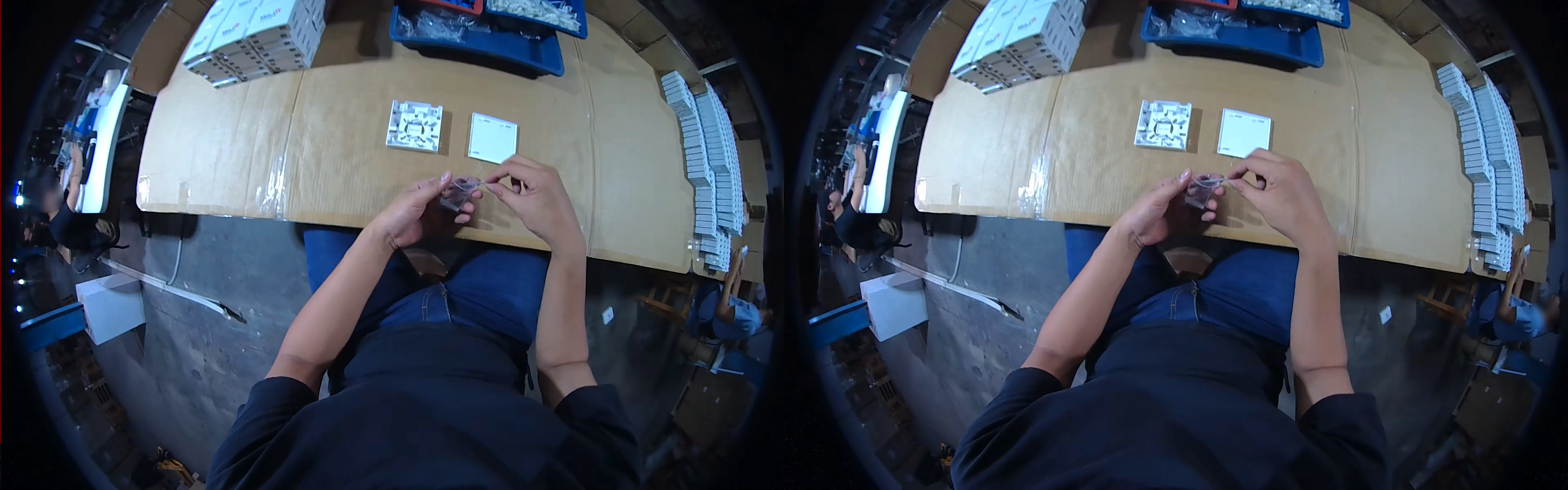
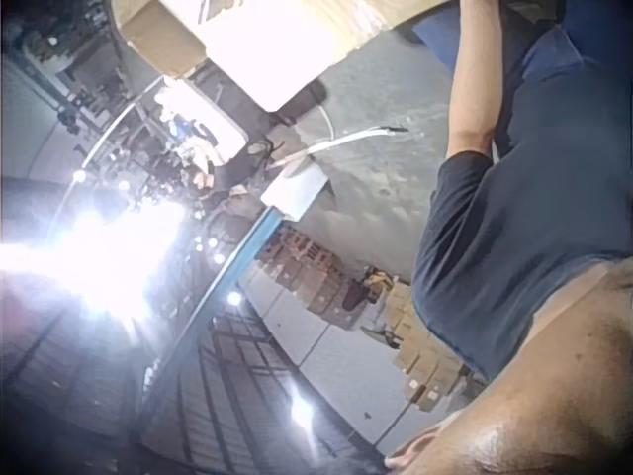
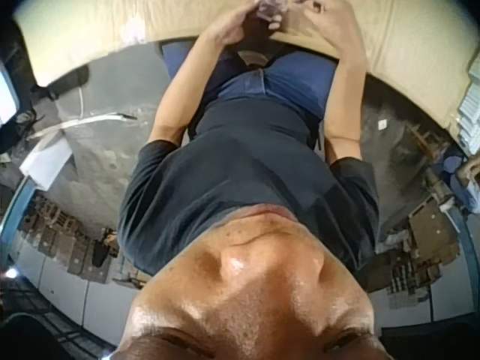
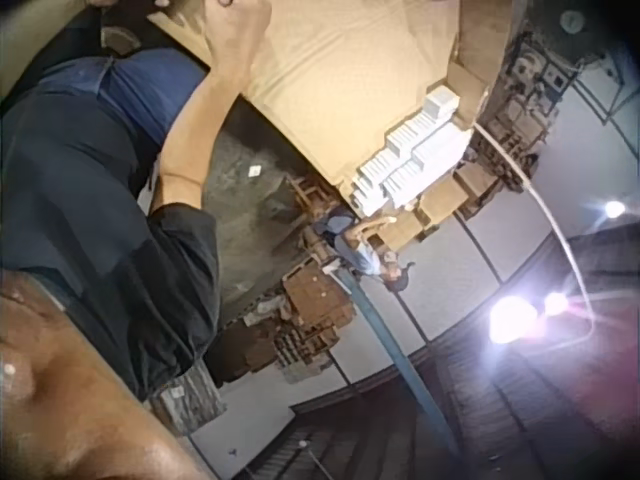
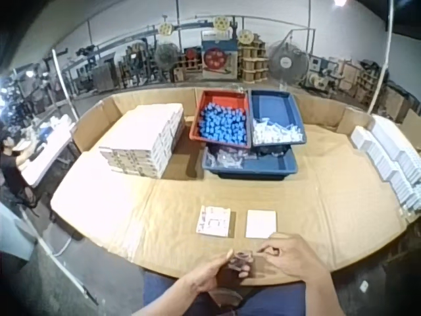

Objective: Manually assembling electronic components into small white plastic housings at a workbench.

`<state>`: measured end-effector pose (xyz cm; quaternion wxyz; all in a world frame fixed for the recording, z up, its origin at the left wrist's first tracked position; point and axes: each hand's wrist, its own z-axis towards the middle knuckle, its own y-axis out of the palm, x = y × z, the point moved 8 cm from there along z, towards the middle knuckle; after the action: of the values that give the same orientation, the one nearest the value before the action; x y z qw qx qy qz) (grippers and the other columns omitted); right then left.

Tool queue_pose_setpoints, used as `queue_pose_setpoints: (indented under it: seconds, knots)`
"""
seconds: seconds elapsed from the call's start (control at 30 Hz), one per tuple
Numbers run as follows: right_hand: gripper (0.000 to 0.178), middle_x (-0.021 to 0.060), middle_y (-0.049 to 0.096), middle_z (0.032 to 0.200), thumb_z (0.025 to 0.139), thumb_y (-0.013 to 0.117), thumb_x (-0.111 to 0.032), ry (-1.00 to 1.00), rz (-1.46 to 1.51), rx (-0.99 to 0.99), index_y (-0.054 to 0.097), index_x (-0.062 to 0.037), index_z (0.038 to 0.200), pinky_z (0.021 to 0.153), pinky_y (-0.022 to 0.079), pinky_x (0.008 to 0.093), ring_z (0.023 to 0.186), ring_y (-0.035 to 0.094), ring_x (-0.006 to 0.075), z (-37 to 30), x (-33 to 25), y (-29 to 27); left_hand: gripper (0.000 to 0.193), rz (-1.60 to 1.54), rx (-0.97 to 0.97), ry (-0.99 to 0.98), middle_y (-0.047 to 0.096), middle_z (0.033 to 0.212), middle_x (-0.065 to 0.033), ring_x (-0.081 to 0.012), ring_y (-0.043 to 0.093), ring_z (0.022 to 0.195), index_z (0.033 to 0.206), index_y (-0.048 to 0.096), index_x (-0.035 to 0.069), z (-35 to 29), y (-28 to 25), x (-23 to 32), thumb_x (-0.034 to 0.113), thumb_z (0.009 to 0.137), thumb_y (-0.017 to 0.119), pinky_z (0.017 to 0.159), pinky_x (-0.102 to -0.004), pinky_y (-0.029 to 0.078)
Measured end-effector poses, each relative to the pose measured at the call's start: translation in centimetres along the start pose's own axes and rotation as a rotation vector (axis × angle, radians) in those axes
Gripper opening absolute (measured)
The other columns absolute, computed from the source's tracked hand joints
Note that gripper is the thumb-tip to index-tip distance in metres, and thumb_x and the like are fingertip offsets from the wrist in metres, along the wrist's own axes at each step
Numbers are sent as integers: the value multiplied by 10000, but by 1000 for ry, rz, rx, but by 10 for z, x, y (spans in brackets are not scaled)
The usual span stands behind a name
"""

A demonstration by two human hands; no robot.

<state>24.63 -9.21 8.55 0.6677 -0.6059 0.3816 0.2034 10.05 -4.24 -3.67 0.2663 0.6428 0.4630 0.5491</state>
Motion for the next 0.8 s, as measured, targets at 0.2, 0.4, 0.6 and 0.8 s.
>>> queue_pose_setpoints:
  seconds: [0.2,0.4,0.6,0.8]
  knots:
    - [139,89,667,892,848,730,-111,-102,-38,-170,759,-43,965,683,487,343,728,622,229,27,-15,15,464,-57,61,42,724,1106,-81,-183,686,940,1293,637,-8,3,6,7,390,1087,516,892,-329,553]
    - [146,83,678,961,844,709,-99,-180,5,-275,742,-17,960,762,524,337,823,672,242,36,-28,32,436,-29,-23,81,705,1160,-104,-209,691,1043,1310,625,4,3,-7,2,363,1069,560,957,-362,547]
    - [152,103,688,994,845,697,-91,-152,-11,-344,733,13,951,849,527,353,946,670,271,37,-26,36,392,-23,1,74,718,1107,-107,-198,695,1022,1243,656,-3,4,-2,5,338,1069,575,937,-345,548]
    - [121,101,691,1125,908,710,-92,-120,-6,-487,743,-2,981,900,512,355,1019,656,237,28,-28,41,363,-4,12,116,719,1053,-93,-189,702,970,1192,661,1,4,-6,-1,330,1078,559,926,-331,551]
